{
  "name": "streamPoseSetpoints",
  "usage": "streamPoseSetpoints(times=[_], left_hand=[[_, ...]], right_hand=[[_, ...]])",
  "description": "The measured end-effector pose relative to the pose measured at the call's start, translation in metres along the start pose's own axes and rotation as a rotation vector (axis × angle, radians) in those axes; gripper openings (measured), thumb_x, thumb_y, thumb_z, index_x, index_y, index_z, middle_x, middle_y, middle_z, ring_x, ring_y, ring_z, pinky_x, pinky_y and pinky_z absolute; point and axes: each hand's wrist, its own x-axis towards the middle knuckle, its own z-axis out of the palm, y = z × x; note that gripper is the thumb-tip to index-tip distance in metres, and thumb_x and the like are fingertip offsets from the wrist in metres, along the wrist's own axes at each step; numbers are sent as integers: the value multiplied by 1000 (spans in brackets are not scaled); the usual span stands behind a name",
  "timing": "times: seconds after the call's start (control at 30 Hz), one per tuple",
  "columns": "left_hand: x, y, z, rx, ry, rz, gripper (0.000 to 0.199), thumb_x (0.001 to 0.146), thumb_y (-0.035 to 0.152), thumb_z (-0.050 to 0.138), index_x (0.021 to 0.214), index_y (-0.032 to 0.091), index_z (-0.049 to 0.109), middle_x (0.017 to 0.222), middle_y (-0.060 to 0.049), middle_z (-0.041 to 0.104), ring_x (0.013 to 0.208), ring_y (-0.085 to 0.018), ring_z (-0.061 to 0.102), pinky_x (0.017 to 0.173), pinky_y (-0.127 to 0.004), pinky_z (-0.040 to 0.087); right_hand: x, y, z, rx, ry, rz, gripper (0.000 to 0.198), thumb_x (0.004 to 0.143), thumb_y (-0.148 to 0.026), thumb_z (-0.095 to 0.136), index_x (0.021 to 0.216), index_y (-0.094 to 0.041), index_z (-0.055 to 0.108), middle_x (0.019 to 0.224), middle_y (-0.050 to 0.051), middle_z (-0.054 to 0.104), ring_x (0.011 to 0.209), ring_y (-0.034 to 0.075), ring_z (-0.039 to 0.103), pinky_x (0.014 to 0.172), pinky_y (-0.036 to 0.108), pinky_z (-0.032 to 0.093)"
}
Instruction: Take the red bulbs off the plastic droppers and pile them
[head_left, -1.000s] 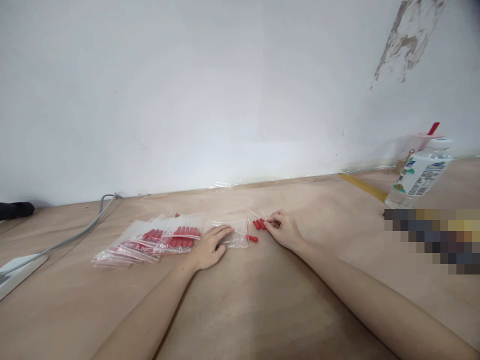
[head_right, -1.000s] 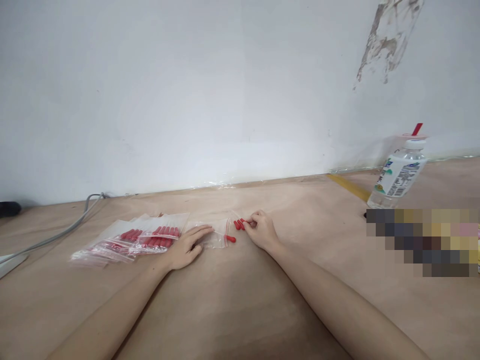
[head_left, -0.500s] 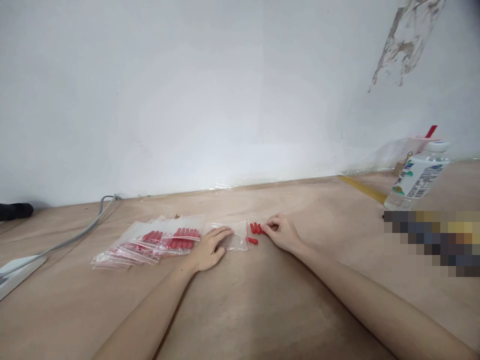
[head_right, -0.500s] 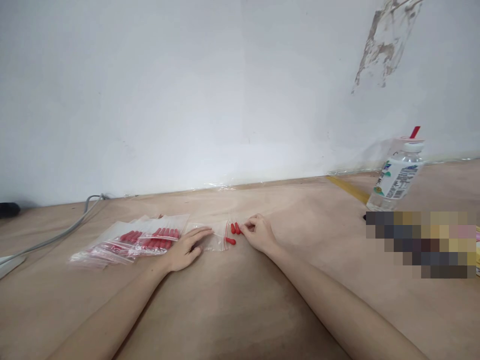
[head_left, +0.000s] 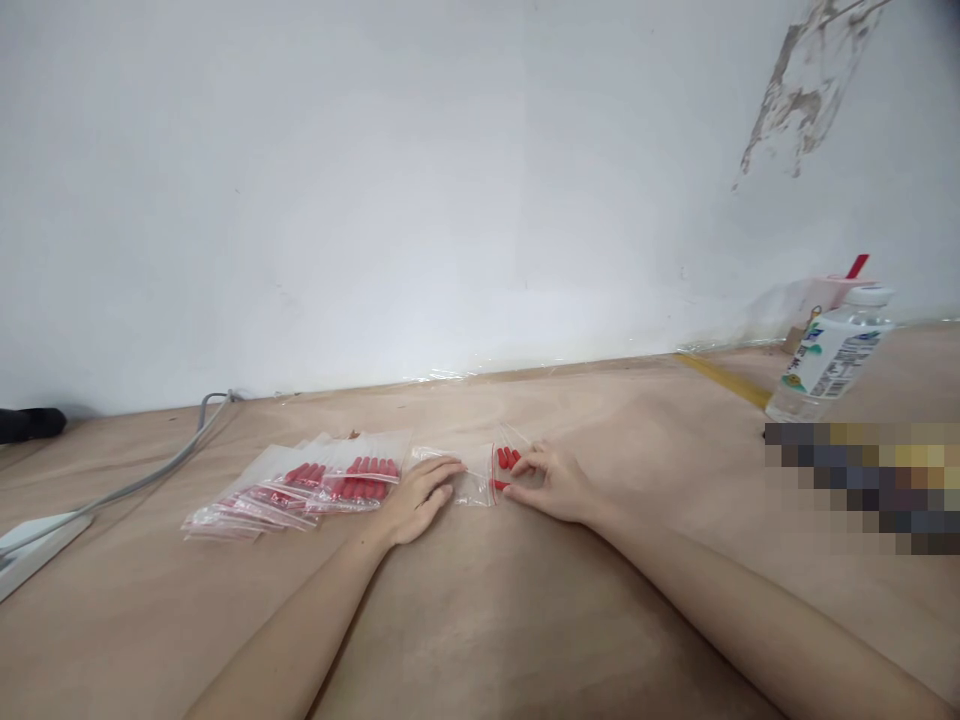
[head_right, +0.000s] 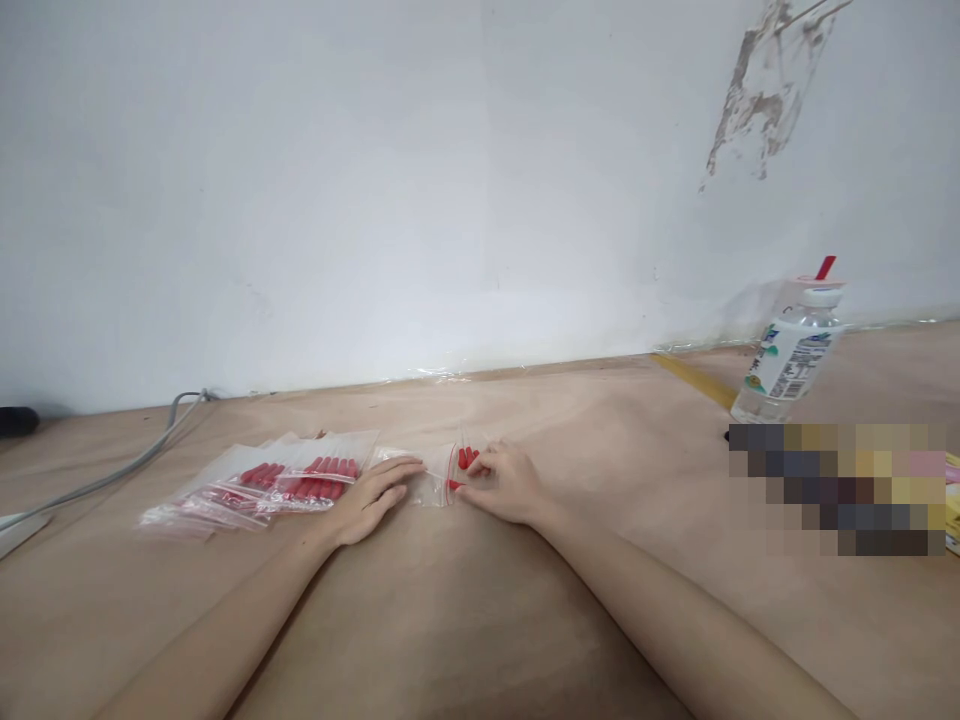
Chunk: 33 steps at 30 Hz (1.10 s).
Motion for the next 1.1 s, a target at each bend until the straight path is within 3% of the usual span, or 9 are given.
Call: streamPoseSetpoints(times=[0.13,0.27,0.37,0.5,0.67,0.73,0.87,0.93,1.1], left_hand=[[0,3,4,31,64,-25,33,86,34,40,114,23,55,120,-4,55,113,-20,47,99,-36,36],[0,3,5,77,87,-31,34,85,35,43,115,22,53,119,-6,56,110,-20,49,96,-35,38],[0,12,3,223,76,-66,34,86,34,39,114,19,53,117,-7,57,108,-21,51,93,-35,40],[0,40,3,559,-17,-250,37,86,39,34,91,15,61,90,-12,64,85,-28,60,70,-39,46],[2,65,1,670,-5,-420,47,84,48,33,79,12,62,77,-14,64,73,-30,62,58,-38,45],[3,62,-4,635,51,-357,42,86,43,33,83,13,62,81,-13,64,77,-29,61,62,-38,45],[4,42,-10,338,102,50,30,87,32,37,96,18,62,97,-8,64,93,-20,57,84,-35,44],[3,32,-10,162,69,174,28,87,31,41,100,20,63,105,-6,63,100,-18,55,91,-33,42],[-4,25,-1,-43,-87,171,34,87,36,42,116,26,57,123,-4,54,119,-20,45,101,-38,36]], right_hand=[[-3,-5,11,-51,-31,-82,7,68,-29,66,68,-22,65,71,0,60,72,15,52,77,32,37],[2,-5,0,-30,51,-80,5,66,-22,63,63,-20,62,65,0,58,68,14,51,71,30,38],[8,4,-21,108,151,49,10,67,-25,61,60,-18,58,62,1,56,64,14,51,62,26,39],[12,27,-36,347,314,336,21,68,-37,60,64,-16,60,63,2,60,58,13,52,53,24,40],[11,36,-21,266,334,371,30,70,-45,58,69,-15,63,67,5,64,61,15,57,54,26,43],[11,33,-11,224,321,345,28,70,-44,59,68,-16,64,68,5,64,65,16,57,58,26,44],[13,28,0,120,300,310,25,71,-42,58,67,-18,64,67,4,62,67,16,56,62,28,43],[13,28,2,97,268,301,26,70,-43,60,64,-18,63,66,4,61,65,16,55,62,28,42],[10,32,-1,16,170,326,41,59,-53,67,75,-17,64,81,6,63,79,21,57,67,31,44]])
